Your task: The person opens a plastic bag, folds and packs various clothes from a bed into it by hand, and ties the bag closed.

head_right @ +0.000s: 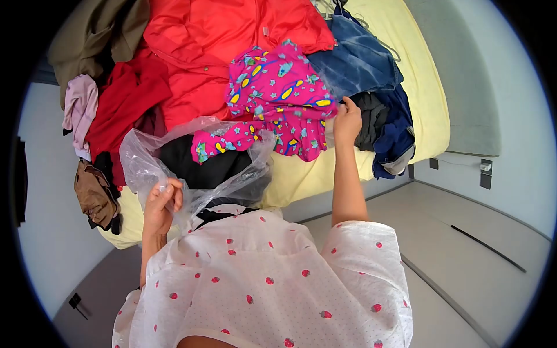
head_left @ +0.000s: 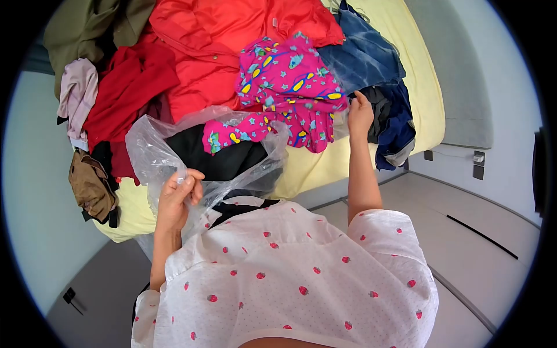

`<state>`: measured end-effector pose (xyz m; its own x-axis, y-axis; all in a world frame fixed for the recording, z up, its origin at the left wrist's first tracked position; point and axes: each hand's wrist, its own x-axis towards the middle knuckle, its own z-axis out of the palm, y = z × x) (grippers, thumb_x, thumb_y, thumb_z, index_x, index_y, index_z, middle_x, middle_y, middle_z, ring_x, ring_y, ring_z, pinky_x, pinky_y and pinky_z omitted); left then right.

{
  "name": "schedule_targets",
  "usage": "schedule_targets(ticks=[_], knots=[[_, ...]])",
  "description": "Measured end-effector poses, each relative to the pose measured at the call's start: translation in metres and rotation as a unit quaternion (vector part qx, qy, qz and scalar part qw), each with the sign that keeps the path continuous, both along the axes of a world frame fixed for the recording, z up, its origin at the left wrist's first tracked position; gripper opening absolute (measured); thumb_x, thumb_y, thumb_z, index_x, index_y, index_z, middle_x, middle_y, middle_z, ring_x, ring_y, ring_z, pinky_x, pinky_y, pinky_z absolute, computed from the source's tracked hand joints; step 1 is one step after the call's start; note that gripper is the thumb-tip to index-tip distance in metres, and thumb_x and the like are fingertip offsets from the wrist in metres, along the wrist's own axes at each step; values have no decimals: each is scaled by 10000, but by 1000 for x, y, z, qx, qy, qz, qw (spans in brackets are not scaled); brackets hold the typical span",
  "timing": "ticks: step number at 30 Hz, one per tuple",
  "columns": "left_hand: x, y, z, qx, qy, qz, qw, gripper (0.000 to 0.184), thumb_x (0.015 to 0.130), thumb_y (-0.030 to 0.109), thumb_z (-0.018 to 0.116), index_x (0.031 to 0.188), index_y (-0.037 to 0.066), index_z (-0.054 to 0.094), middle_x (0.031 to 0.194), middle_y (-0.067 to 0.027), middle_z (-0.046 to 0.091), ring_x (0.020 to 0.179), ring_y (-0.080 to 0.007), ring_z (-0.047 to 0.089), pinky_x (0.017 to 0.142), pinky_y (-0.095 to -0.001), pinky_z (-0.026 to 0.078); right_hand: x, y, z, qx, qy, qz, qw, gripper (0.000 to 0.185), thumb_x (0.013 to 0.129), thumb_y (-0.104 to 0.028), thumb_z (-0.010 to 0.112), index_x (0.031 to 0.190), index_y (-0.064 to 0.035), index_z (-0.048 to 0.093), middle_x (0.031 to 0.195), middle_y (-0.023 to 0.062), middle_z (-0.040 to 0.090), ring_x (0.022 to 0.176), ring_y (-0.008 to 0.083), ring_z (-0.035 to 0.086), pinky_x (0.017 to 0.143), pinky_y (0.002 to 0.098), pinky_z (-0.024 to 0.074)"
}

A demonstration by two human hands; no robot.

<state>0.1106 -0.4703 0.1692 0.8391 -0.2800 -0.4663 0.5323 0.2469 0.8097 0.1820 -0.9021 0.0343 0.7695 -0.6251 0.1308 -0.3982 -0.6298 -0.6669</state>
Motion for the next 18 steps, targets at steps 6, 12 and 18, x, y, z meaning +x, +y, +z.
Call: schedule_targets(ticks=[6, 12, 18], knots=[[-1, -2, 3, 16, 11, -3, 1000, 205, 843, 199, 514, 890, 11, 580, 604, -16, 508, 532, -67, 425, 498, -193, 322, 21, 68, 6, -159, -74, 211, 962, 341, 676, -47, 599, 1012, -39, 541, 1034, 151, 533, 989, 315, 496, 838, 381, 402], [-3, -1, 9, 15, 5, 11, 1000, 194, 843, 191, 514, 885, 15, 583, 603, -20, 511, 532, -69, 428, 499, -192, 323, 60, 52, 0, -106, 223, -55, 968, 609, 628, -243, 696, 1144, -47, 439, 1065, 167, 540, 1006, 323, 504, 843, 428, 389], [-3, -4, 4, 9, 11, 3, 1000, 184, 847, 176, 507, 884, 9, 577, 607, -25, 514, 531, -73, 431, 499, -192, 325, 83, 67, -3, -132, 60, 110, 983, 310, 663, -230, 667, 924, -70, 619, 851, 172, 592, 806, 335, 573, 692, 405, 456]])
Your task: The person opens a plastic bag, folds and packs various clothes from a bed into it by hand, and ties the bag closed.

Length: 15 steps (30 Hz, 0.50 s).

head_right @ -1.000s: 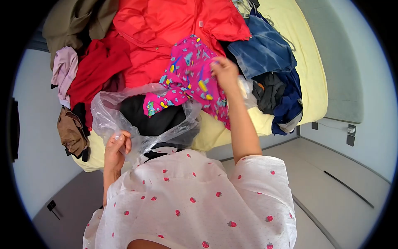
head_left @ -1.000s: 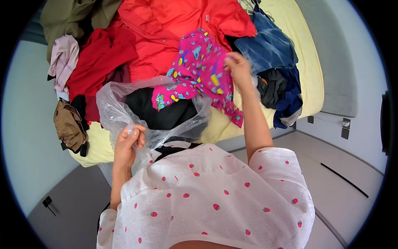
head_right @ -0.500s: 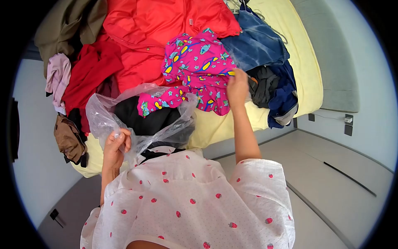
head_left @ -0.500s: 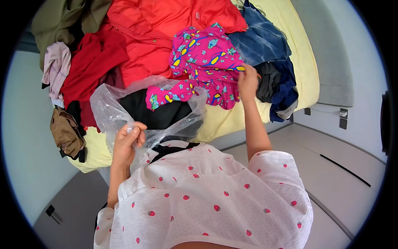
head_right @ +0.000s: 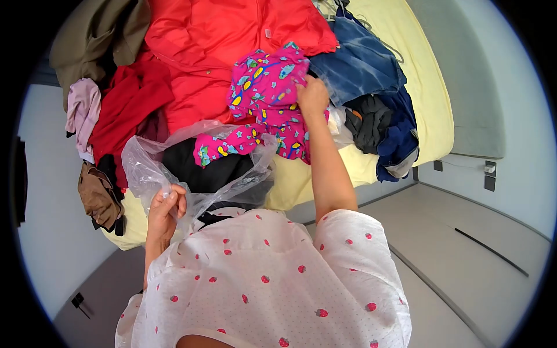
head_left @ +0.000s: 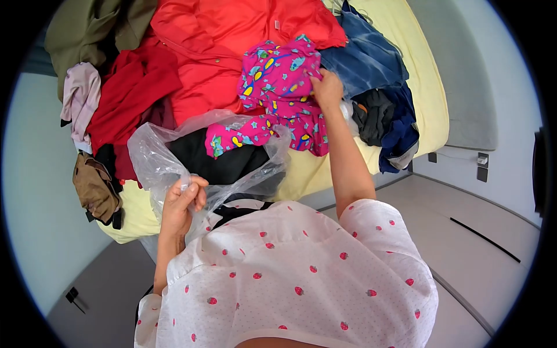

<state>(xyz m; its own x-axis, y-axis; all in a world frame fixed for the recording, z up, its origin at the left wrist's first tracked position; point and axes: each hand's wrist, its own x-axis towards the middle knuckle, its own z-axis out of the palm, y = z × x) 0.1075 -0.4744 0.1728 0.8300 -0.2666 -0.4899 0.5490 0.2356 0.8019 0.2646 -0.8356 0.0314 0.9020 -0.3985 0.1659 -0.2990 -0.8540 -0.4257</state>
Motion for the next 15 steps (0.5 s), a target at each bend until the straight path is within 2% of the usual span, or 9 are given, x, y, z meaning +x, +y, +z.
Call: schedule_targets(ticks=[1, 2, 5, 6, 8, 10, 13, 14, 15], knots=[[1, -2, 1, 2, 2, -3, 1000, 184, 848, 174, 506, 884, 8, 576, 607, -26, 514, 531, -73, 433, 498, -192, 326, 1, 14, 9, 33, -54, 18, 998, 268, 666, -193, 660, 896, -62, 618, 810, 161, 573, 778, 329, 561, 683, 404, 447], [2, -3, 1, 5, 4, -5, 1000, 184, 848, 173, 506, 885, 7, 575, 607, -26, 514, 531, -74, 435, 498, -192, 326, -1, 30, 18, 91, -156, 81, 980, 217, 664, -167, 652, 843, -51, 611, 794, 159, 554, 772, 318, 545, 688, 396, 437], [4, -4, -1, -5, 4, -7, 1000, 184, 847, 173, 508, 883, 5, 574, 607, -27, 514, 531, -73, 434, 499, -191, 326, -19, 91, 44, 177, -178, 276, 928, 171, 641, -100, 608, 803, -48, 591, 785, 131, 537, 777, 302, 526, 687, 380, 435], [4, -3, -2, -6, 6, -10, 1000, 184, 847, 173, 508, 883, 5, 574, 608, -27, 514, 533, -73, 433, 501, -191, 326, -31, 111, 52, 205, -141, 326, 912, 138, 652, -85, 619, 775, -33, 583, 822, 116, 552, 803, 280, 534, 715, 347, 432], [3, -2, -3, -5, 8, -12, 1000, 183, 847, 173, 509, 883, 7, 575, 608, -27, 513, 535, -73, 431, 505, -191, 326, -47, 143, 42, 221, -157, 433, 860, 165, 653, -70, 604, 808, -30, 569, 835, 111, 557, 819, 282, 537, 711, 356, 434], [3, -2, -3, -2, 5, -11, 1000, 183, 848, 174, 507, 884, 8, 577, 609, -27, 513, 538, -73, 430, 509, -192, 326, -64, 156, 36, 275, -72, 425, 859, 171, 659, -68, 604, 825, -35, 576, 849, 122, 575, 831, 286, 551, 714, 354, 440], [2, 0, -2, -1, 5, -8, 1000, 185, 849, 177, 506, 886, 11, 578, 611, -27, 512, 540, -73, 430, 512, -193, 326, -59, 145, 16, 285, -7, 345, 894, 180, 667, -93, 596, 839, -44, 586, 810, 136, 574, 822, 305, 558, 706, 375, 450], [1, 1, -1, -1, 7, -7, 1000, 185, 849, 178, 506, 886, 12, 579, 612, -27, 512, 541, -73, 430, 513, -194, 327, -51, 134, 8, 305, -30, 295, 905, 189, 666, -80, 600, 851, -41, 585, 795, 145, 570, 799, 320, 556, 699, 387, 452], [1, 2, -1, 0, 8, -6, 1000, 186, 850, 178, 506, 887, 12, 579, 612, -26, 513, 541, -73, 430, 513, -194, 327, -42, 119, 0, 275, -87, 255, 923, 189, 660, -65, 604, 845, -35, 582, 818, 147, 570, 813, 322, 549, 720, 385, 444]])
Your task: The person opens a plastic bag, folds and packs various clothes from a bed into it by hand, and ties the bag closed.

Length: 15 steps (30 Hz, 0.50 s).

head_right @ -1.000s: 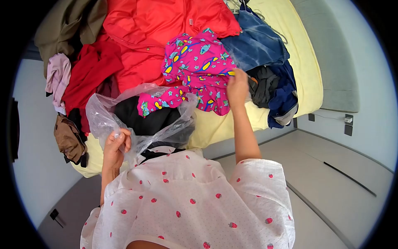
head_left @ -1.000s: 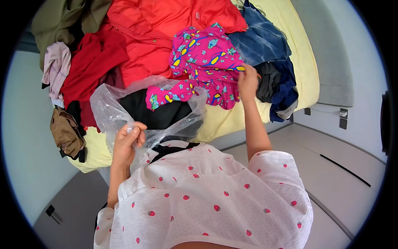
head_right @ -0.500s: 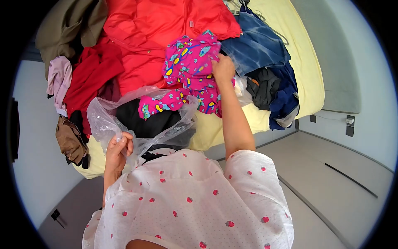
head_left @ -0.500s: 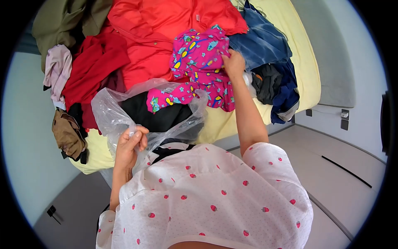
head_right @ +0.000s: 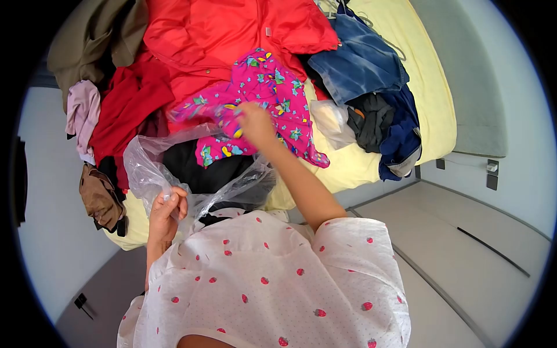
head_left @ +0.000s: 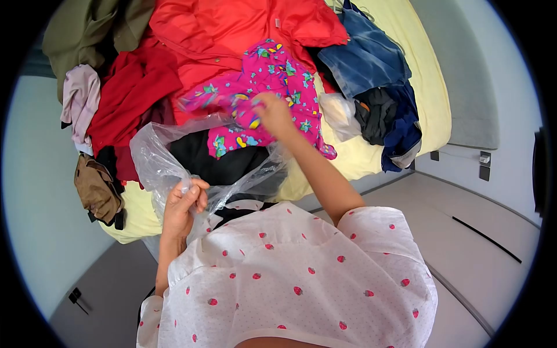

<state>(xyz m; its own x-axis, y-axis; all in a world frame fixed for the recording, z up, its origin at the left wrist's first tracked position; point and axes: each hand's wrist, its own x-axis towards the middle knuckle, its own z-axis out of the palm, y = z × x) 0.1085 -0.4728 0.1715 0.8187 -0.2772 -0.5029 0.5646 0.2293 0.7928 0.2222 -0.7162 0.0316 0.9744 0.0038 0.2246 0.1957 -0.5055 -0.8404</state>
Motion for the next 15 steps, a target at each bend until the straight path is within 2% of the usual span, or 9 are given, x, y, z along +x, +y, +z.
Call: schedule_targets(ticks=[1, 4, 5, 7, 10, 11, 12, 13, 15], knots=[[0, 0, 0, 1, 0, 1, 1000, 187, 850, 179, 505, 887, 12, 579, 613, -26, 513, 541, -73, 430, 513, -194, 327, 11, -17, -13, -39, -18, -83, 996, 180, 652, -50, 615, 826, -28, 574, 861, 155, 565, 844, 321, 538, 749, 384, 431], [0, 0, 0, 6, 3, 7, 1000, 189, 850, 181, 505, 887, 11, 579, 614, -25, 513, 541, -73, 430, 513, -194, 326, 36, -71, -45, -125, 63, -294, 945, 356, 638, -63, 661, 973, -16, 552, 951, 168, 552, 910, 310, 528, 819, 359, 416], [0, 0, 0, 8, 5, 10, 1000, 190, 850, 181, 505, 887, 10, 579, 614, -25, 513, 540, -73, 430, 513, -194, 326, 43, -89, -54, -52, 181, -328, 926, 429, 620, -98, 695, 1010, -4, 541, 1050, 181, 532, 965, 310, 520, 840, 350, 412], [0, -1, 3, 13, 4, 12, 1000, 192, 851, 183, 504, 888, 11, 579, 614, -25, 513, 538, -74, 430, 510, -195, 326, 45, -100, -64, -38, 238, -394, 887, 500, 600, -167, 721, 1036, 0, 541, 1046, 180, 555, 955, 304, 543, 819, 350, 428], [1, 0, 3, 20, 3, 16, 1000, 202, 853, 195, 502, 893, 13, 579, 611, -25, 511, 535, -75, 430, 507, -198, 328, 47, -94, -55, 2, 352, -156, 923, 533, 595, -235, 727, 1040, -3, 549, 978, 169, 593, 912, 296, 573, 783, 350, 448], [0, 0, 2, 21, 3, 18, 1000, 207, 853, 201, 502, 895, 13, 579, 609, -26, 510, 533, -76, 430, 506, -199, 328, 41, -72, -48, -49, 233, -173, 956, 505, 619, -274, 708, 1029, -18, 561, 875, 156, 618, 841, 298, 594, 744, 360, 459], [0, 1, 0, 6, -4, 24, 1000, 217, 856, 209, 500, 911, 13, 573, 617, -27, 513, 532, -76, 430, 501, -197, 327, 35, -48, -33, -63, 180, -137, 972, 438, 651, -248, 688, 1018, -40, 568, 904, 157, 606, 858, 300, 580, 738, 361, 457], [1, 1, -3, -8, -10, 29, 1000, 227, 858, 218, 497, 927, 14, 568, 625, -29, 515, 531, -75, 430, 497, -195, 325, 19, -19, -3, -18, 67, -114, 991, 327, 659, -169, 677, 937, -22, 587, 872, 158, 612, 812, 270, 593, 727, 334, 456], [7, 0, -5, -15, -13, 46, 999, 249, 863, 233, 492, 962, 13, 553, 646, -34, 523, 529, -74, 431, 486, -191, 322, -13, 22, 41, -85, -52, 0, 995, 273, 636, -104, 642, 900, -63, 591, 834, 141, 561, 775, 305, 558, 664, 368, 459]])
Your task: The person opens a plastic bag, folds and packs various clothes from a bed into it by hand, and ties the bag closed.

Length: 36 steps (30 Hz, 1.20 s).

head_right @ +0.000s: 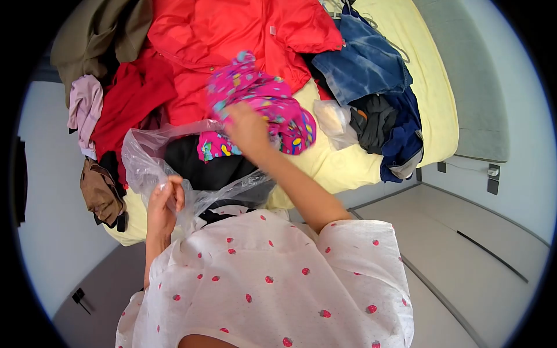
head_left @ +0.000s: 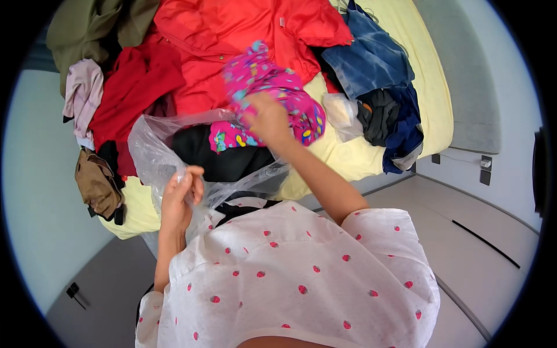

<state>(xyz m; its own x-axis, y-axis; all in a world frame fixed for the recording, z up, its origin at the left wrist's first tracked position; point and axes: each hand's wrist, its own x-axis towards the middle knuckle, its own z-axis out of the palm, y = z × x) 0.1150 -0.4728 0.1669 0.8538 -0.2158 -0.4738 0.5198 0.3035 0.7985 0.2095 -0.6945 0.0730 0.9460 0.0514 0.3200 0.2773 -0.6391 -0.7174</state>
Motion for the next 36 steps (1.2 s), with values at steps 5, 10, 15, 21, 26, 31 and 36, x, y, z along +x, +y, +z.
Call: schedule_targets(ticks=[5, 10, 15, 21, 26, 31, 36], knots=[[10, -4, -7, 30, 35, 61, 997, 246, 874, 244, 475, 967, 22, 528, 705, -46, 547, 524, -71, 437, 452, -187, 323, -63, 45, 12, -32, 52, 178, 982, 205, 640, -91, 612, 836, -96, 553, 752, 93, 472, 679, 282, 543, 550, 385, 439], [17, 26, -18, 47, 38, 173, 983, 171, 857, 206, 505, 903, 44, 531, 696, -34, 540, 530, -76, 437, 451, -198, 322, -64, 26, 1, -10, 109, 110, 988, 209, 649, -137, 650, 826, -90, 551, 780, 113, 541, 715, 282, 573, 597, 366, 454], [24, 47, -5, 44, -5, 145, 988, 310, 810, 145, 571, 1087, 23, 506, 697, 16, 470, 541, -48, 391, 477, -185, 303, -30, -11, 23, 362, 345, 84, 862, 178, 750, -130, 631, 891, -50, 557, 873, 76, 605, 746, 160, 600, 644, 280, 473], [45, 18, -19, 34, -1, -9, 999, 437, 804, 202, 580, 1170, 9, 442, 735, 16, 486, 561, -57, 412, 498, -179, 324, -6, -20, 93, 612, 358, 103, 698, 249, 795, -115, 592, 1014, -24, 517, 931, 73, 602, 777, 131, 599, 721, 264, 487], [71, -40, -12, 20, -36, -37, 998, 237, 784, 195, 599, 948, 39, 527, 705, 15, 507, 598, -65, 458, 536, -197, 352, -12, 1, 112, 601, 387, 151, 683, 243, 811, -144, 579, 1022, -41, 516, 925, 61, 606, 782, 125, 600, 702, 261, 493], [88, -28, -6, 35, -158, 14, 987, 125, 784, 170, 604, 798, 75, 523, 675, 11, 507, 586, -67, 461, 551, -206, 370, 4, -19, 119, 580, 319, 118, 740, 171, 812, -145, 577, 944, -42, 542, 846, 39, 605, 741, 102, 583, 654, 243, 481], [98, 6, -3, -9, -130, 122, 984, 100, 794, 162, 591, 801, 81, 532, 701, 16, 518, 637, -74, 485, 619, -214, 420, 26, -41, 122, 572, 253, 69, 777, 64, 798, -94, 578, 751, -67, 544, 608, -18, 493, 529, 66, 441, 492, 201, 354]])
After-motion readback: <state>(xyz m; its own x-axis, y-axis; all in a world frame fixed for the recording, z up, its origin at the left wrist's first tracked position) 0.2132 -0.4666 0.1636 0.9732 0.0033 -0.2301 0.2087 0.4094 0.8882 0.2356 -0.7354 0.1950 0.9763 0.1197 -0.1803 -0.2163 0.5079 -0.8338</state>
